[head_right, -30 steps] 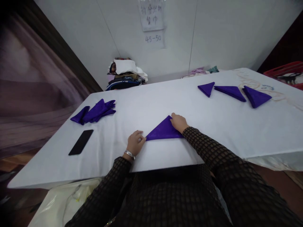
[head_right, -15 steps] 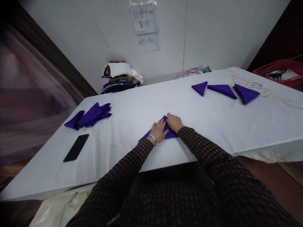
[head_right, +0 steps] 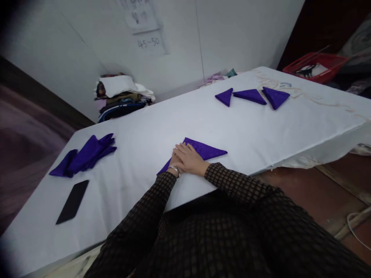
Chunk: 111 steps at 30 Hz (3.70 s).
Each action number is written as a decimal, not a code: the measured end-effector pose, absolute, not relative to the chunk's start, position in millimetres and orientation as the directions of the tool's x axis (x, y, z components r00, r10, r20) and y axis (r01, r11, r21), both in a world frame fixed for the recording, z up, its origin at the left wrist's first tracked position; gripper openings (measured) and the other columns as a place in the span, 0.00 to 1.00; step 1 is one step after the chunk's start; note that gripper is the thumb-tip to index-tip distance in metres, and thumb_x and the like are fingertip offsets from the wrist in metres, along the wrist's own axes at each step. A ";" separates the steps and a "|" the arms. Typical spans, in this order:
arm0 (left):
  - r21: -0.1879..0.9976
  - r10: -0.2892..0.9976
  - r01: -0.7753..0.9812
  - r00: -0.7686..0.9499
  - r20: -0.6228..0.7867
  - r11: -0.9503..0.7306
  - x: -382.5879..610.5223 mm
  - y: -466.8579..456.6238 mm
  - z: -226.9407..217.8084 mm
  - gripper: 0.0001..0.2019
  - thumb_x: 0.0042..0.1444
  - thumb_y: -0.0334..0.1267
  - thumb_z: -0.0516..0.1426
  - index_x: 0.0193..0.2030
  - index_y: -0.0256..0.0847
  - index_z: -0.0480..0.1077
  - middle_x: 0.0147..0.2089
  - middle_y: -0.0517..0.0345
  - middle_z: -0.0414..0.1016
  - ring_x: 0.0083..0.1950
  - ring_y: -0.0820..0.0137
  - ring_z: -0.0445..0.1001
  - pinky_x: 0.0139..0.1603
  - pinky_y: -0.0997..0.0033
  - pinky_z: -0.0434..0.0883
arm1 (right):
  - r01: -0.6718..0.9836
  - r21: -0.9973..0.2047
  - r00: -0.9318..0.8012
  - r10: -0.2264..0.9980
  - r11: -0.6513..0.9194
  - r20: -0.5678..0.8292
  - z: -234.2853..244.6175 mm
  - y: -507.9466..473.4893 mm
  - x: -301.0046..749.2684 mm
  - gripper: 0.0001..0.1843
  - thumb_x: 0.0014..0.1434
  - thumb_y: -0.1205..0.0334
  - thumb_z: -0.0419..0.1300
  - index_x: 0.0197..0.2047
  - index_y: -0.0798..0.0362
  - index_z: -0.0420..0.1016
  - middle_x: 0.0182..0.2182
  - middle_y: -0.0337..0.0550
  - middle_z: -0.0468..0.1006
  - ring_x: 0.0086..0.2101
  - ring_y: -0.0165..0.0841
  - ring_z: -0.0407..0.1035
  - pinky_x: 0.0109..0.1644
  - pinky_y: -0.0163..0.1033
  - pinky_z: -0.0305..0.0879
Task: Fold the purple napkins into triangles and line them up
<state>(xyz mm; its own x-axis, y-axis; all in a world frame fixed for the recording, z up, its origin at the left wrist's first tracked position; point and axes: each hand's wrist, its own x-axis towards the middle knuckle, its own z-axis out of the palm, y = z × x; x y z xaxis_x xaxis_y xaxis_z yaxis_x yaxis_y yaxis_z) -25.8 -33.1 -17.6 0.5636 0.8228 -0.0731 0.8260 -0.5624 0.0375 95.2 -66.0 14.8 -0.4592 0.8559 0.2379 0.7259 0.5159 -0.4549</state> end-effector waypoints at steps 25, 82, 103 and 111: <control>0.109 0.880 0.880 0.471 -0.057 -0.463 -19.7 -32.7 -11.2 0.30 0.65 0.47 0.42 0.69 0.33 0.51 0.73 0.44 0.45 0.74 0.58 0.44 0.70 0.48 0.46 | 0.746 -0.482 -0.441 0.883 0.459 0.159 -0.6 -72.3 179.2 0.35 0.64 0.43 0.52 0.69 0.49 0.52 0.69 0.49 0.49 0.68 0.41 0.38 0.69 0.56 0.36; 0.094 0.880 0.882 0.469 -0.072 -0.462 -19.8 -36.7 -12.8 0.30 0.66 0.49 0.41 0.71 0.35 0.49 0.74 0.48 0.45 0.74 0.60 0.43 0.71 0.51 0.46 | 0.878 -0.273 -0.381 0.919 0.393 0.096 -19.7 -75.0 164.5 0.44 0.63 0.34 0.39 0.71 0.57 0.49 0.68 0.56 0.51 0.67 0.46 0.42 0.68 0.56 0.38; 0.112 0.871 0.875 0.482 -0.095 -0.472 -19.3 -38.8 -10.8 0.31 0.64 0.44 0.42 0.72 0.39 0.42 0.75 0.53 0.42 0.74 0.62 0.40 0.71 0.50 0.44 | 0.806 -0.309 -0.520 0.854 0.504 0.036 6.1 -35.1 125.0 0.45 0.63 0.34 0.39 0.70 0.62 0.51 0.68 0.59 0.50 0.67 0.46 0.41 0.68 0.56 0.38; 0.185 0.884 0.874 0.465 -0.051 -0.449 -16.5 -40.0 -9.2 0.32 0.63 0.46 0.43 0.72 0.40 0.42 0.74 0.53 0.43 0.74 0.63 0.42 0.72 0.54 0.44 | 0.828 -0.350 -0.456 0.889 0.438 0.034 -16.0 -15.6 126.6 0.42 0.64 0.36 0.38 0.71 0.56 0.48 0.68 0.54 0.52 0.67 0.43 0.44 0.68 0.55 0.39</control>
<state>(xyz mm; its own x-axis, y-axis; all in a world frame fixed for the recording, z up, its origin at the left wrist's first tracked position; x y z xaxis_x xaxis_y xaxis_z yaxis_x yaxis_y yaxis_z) -16.5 -40.0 -9.2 0.4649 0.8839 -0.0513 0.8742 -0.4491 0.1848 126.6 -15.6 -16.0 -0.4558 0.8894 0.0341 0.8283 0.4378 -0.3496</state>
